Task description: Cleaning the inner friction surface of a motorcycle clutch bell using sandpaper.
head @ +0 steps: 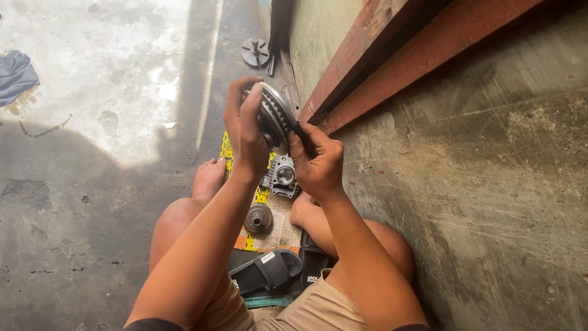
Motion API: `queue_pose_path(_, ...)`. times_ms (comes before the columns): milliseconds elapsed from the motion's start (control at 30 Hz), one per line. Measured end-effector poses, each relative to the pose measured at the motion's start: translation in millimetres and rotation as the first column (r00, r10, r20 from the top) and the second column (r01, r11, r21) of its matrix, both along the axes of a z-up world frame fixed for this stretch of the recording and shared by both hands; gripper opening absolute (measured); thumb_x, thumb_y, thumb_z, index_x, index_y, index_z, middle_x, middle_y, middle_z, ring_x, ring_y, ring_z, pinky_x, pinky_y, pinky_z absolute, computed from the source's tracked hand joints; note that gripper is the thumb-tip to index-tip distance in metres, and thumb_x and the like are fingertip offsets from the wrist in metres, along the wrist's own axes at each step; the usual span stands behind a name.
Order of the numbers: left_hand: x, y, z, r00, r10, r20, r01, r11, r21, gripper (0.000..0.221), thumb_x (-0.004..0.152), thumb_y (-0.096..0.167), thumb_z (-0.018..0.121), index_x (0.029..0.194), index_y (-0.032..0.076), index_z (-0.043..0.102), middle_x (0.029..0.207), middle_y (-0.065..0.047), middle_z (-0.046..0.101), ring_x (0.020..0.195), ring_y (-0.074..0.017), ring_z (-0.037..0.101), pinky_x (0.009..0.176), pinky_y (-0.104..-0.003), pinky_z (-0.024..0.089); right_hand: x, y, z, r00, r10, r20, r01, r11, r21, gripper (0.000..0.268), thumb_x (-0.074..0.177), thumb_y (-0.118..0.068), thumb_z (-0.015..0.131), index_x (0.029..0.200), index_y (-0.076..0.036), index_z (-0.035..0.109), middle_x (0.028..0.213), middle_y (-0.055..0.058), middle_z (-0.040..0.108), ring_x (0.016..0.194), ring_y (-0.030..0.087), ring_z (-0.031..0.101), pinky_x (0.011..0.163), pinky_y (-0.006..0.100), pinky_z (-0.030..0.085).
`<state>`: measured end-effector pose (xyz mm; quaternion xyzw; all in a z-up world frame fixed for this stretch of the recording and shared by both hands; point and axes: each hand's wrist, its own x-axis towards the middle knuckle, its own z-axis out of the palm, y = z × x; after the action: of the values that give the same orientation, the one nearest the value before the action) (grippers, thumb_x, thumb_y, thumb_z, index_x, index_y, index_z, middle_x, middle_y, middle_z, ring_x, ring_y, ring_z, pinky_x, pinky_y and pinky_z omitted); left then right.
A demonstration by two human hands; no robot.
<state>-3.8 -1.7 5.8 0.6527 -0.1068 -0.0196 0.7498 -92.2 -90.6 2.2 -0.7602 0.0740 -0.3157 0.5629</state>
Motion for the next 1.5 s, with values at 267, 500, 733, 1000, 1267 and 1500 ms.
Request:
queue_pose_path(267,7,7,24,0.906,-0.032,0.423,-0.017,0.994,0.111,0.039,0.105,0.038,0.041,0.104,0.01,0.068,0.099,-0.008,0.061,0.097,-0.0258,0.061,0.093,-0.038,0.046,-5,4,8,0.999,0.05,-0.017,-0.048,0.996,0.071,0.02,0.1,-0.014,0.063,0.103,0.0,0.076,0.067,0.016,0.071,0.068,0.013,0.066,0.057,0.034,0.057)
queue_pose_path(500,6,8,34,0.714,-0.232,0.66,0.057,0.96,0.276,0.043,0.105,0.036,0.037,0.103,0.009,0.07,0.094,-0.011,0.06,0.088,-0.0333,0.059,0.08,-0.043,0.047,-11,-4,17,0.997,0.063,-0.044,-0.06,0.996,0.061,0.027,0.103,-0.014,0.057,0.11,0.004,0.075,0.072,0.021,0.072,0.079,0.015,0.066,0.06,0.038,0.057)
queue_pose_path(733,3,5,27,0.605,-0.326,0.727,0.04,0.924,0.381,0.04,0.106,0.036,0.038,0.105,0.012,0.07,0.098,-0.008,0.062,0.094,-0.0337,0.058,0.082,-0.042,0.046,-15,-15,23,0.99,0.106,-0.088,-0.101,0.993,0.06,0.026,0.104,-0.013,0.055,0.111,0.003,0.075,0.074,0.018,0.072,0.079,0.014,0.062,0.066,0.038,0.058)
queue_pose_path(1000,-3,-7,5,0.914,-0.113,0.39,-0.05,0.922,0.383,0.044,0.106,0.032,0.057,0.134,-0.002,0.053,0.118,-0.026,0.059,0.112,-0.0476,0.057,0.099,-0.058,0.044,-6,-15,13,0.995,-0.027,-0.1,0.036,0.995,0.09,0.031,0.106,-0.013,0.047,0.101,0.001,0.075,0.066,0.01,0.066,0.071,0.01,0.057,0.06,0.03,0.054)
queue_pose_path(1267,-2,-15,28,0.659,-0.334,-0.674,0.153,0.937,-0.315,0.103,0.08,0.069,0.058,0.162,0.017,0.023,0.156,-0.034,0.035,0.135,-0.0517,0.044,0.102,-0.072,0.034,-2,-8,1,0.987,-0.129,0.091,0.15,0.949,-0.277,0.025,0.104,-0.008,0.055,0.118,0.005,0.069,0.087,0.025,0.073,0.081,0.042,0.074,0.064,0.045,0.059)
queue_pose_path(1500,6,-4,-26,0.909,-0.31,-0.278,0.149,0.866,-0.478,0.05,0.094,0.047,0.061,0.123,0.006,0.056,0.097,-0.015,0.06,0.087,-0.0243,0.065,0.08,-0.035,0.057,-3,4,7,0.992,-0.039,0.122,0.069,0.966,-0.251,0.025,0.1,-0.009,0.063,0.121,0.002,0.071,0.094,0.024,0.075,0.085,0.041,0.076,0.068,0.043,0.061)
